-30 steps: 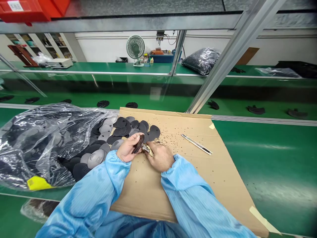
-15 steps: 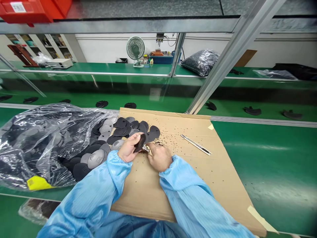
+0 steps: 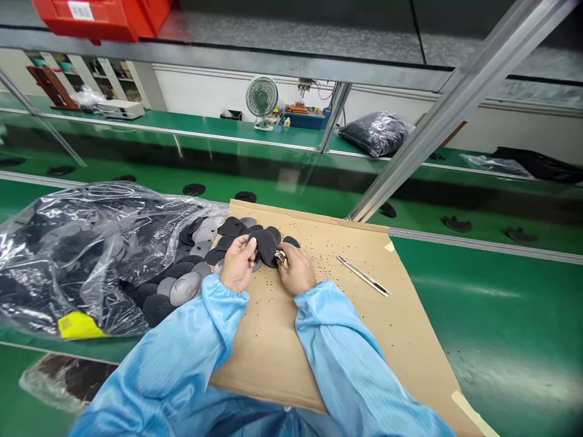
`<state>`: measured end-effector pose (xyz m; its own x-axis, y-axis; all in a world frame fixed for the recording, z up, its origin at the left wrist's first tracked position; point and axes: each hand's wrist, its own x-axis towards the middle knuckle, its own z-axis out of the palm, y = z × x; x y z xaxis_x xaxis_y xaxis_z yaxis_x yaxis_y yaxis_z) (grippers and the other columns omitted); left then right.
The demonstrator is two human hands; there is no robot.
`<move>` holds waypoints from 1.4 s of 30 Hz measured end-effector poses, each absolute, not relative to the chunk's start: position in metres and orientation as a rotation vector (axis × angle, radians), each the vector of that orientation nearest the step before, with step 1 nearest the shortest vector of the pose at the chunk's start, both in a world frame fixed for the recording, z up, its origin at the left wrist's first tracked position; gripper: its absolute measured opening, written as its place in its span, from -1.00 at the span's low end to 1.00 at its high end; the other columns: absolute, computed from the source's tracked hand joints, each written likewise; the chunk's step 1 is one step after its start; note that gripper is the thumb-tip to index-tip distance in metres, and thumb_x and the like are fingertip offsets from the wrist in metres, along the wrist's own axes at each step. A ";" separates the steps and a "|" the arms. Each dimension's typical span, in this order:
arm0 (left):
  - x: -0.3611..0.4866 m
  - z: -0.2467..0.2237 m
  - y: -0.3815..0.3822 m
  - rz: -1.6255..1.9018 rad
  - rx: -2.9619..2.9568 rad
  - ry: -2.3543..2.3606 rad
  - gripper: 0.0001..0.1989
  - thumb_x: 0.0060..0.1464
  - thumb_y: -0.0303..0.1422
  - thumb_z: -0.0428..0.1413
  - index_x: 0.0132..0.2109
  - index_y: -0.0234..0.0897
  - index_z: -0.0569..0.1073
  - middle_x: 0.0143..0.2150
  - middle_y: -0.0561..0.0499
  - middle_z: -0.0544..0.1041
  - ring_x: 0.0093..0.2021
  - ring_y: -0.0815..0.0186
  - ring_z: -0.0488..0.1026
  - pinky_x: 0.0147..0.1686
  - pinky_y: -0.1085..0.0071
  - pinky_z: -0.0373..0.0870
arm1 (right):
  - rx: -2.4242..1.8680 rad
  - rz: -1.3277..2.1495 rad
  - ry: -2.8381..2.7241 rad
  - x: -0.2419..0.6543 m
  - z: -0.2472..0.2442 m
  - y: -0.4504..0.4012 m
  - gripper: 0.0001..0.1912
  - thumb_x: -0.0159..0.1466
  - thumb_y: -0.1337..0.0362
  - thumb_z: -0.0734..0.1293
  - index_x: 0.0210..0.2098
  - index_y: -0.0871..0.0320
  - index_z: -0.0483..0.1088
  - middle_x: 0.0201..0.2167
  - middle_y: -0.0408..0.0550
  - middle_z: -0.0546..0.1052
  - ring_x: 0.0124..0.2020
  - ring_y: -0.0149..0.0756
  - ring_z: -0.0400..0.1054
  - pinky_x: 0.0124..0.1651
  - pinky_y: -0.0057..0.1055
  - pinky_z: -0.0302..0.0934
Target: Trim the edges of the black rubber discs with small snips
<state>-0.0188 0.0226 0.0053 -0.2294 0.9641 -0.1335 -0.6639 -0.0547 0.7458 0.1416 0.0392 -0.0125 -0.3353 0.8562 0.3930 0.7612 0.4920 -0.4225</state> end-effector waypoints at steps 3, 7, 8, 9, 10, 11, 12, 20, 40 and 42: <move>-0.019 0.007 0.020 1.584 0.489 0.857 -0.52 -0.26 -0.36 0.36 -0.18 -0.28 0.34 -0.47 0.17 0.38 -0.58 0.54 0.28 -0.63 0.60 0.18 | -1.423 0.158 -2.246 0.137 -0.013 0.041 -0.64 0.19 0.42 0.25 -0.01 0.18 0.38 -0.12 0.06 0.49 -0.13 -0.08 0.30 -0.03 -0.23 0.15; -0.018 0.007 0.019 1.498 0.446 0.866 -0.63 -0.23 -0.47 0.30 -0.23 -0.33 0.35 -0.44 0.10 0.43 -0.50 0.47 0.39 -0.51 0.54 0.35 | -1.470 0.117 -2.292 0.142 -0.013 0.038 -0.69 0.18 0.44 0.23 -0.08 0.18 0.42 -0.26 0.07 0.48 -0.21 -0.11 0.32 -0.08 -0.27 0.16; -0.018 0.007 0.019 1.485 0.429 0.868 -0.67 -0.23 -0.50 0.29 -0.27 -0.34 0.34 -0.45 0.08 0.43 -0.49 0.45 0.41 -0.50 0.53 0.37 | -1.451 0.128 -2.295 0.144 -0.013 0.037 -0.70 0.19 0.44 0.22 -0.11 0.18 0.43 -0.28 0.06 0.48 -0.23 -0.12 0.33 -0.10 -0.27 0.17; -0.018 0.006 0.019 1.473 0.415 0.872 -0.70 -0.22 -0.51 0.27 -0.31 -0.34 0.34 -0.46 0.07 0.44 -0.48 0.44 0.42 -0.49 0.52 0.38 | -1.425 0.140 -2.272 0.147 -0.013 0.036 -0.72 0.20 0.44 0.21 -0.14 0.17 0.44 -0.29 0.05 0.48 -0.24 -0.13 0.34 -0.13 -0.28 0.18; -0.017 0.006 0.019 1.459 0.409 0.876 -0.71 -0.21 -0.51 0.26 -0.32 -0.34 0.33 -0.46 0.06 0.44 -0.48 0.42 0.43 -0.48 0.51 0.40 | -1.391 0.152 -2.217 0.149 -0.013 0.035 -0.74 0.21 0.42 0.20 -0.16 0.17 0.44 -0.30 0.05 0.48 -0.25 -0.14 0.34 -0.14 -0.28 0.19; -0.017 0.005 0.018 1.441 0.411 0.883 -0.72 -0.20 -0.50 0.26 -0.31 -0.34 0.33 -0.46 0.05 0.45 -0.48 0.41 0.44 -0.49 0.50 0.40 | -1.344 0.163 -2.134 0.152 -0.013 0.033 -0.76 0.24 0.40 0.18 -0.17 0.16 0.43 -0.30 0.04 0.49 -0.24 -0.14 0.35 -0.13 -0.28 0.21; -0.017 0.005 0.018 1.418 0.423 0.893 -0.73 -0.17 -0.48 0.25 -0.30 -0.33 0.34 -0.45 0.05 0.45 -0.49 0.41 0.44 -0.49 0.49 0.41 | -1.290 0.180 -2.028 0.154 -0.012 0.032 -0.78 0.26 0.37 0.18 -0.18 0.16 0.42 -0.29 0.04 0.49 -0.22 -0.15 0.36 -0.12 -0.28 0.23; -0.010 0.005 0.008 1.153 0.597 0.947 -0.64 -0.07 -0.34 0.28 -0.15 -0.30 0.32 -0.38 -0.05 0.52 -0.44 0.31 0.51 -0.44 0.39 0.49 | -1.030 0.404 -1.425 0.149 0.004 0.014 -0.88 0.26 0.26 0.29 -0.22 0.15 0.38 -0.33 -0.06 0.47 -0.32 -0.29 0.38 -0.19 -0.33 0.31; -0.001 0.008 0.003 1.376 0.701 0.916 -0.44 -0.25 -0.36 0.37 -0.05 -0.28 0.38 -0.16 -0.06 0.53 -0.23 0.23 0.50 -0.33 0.33 0.51 | -1.137 0.635 -1.543 0.142 0.005 0.008 -0.87 0.22 0.21 0.29 -0.35 0.14 0.37 -0.48 -0.13 0.45 -0.46 -0.35 0.33 -0.34 -0.41 0.26; 0.000 0.008 0.002 1.375 0.703 0.926 -0.45 -0.23 -0.34 0.37 -0.06 -0.27 0.37 -0.15 -0.06 0.52 -0.22 0.21 0.50 -0.32 0.29 0.51 | -1.171 0.625 -1.536 0.143 0.004 0.010 -0.87 0.21 0.20 0.29 -0.38 0.14 0.36 -0.49 -0.14 0.44 -0.47 -0.35 0.32 -0.33 -0.41 0.25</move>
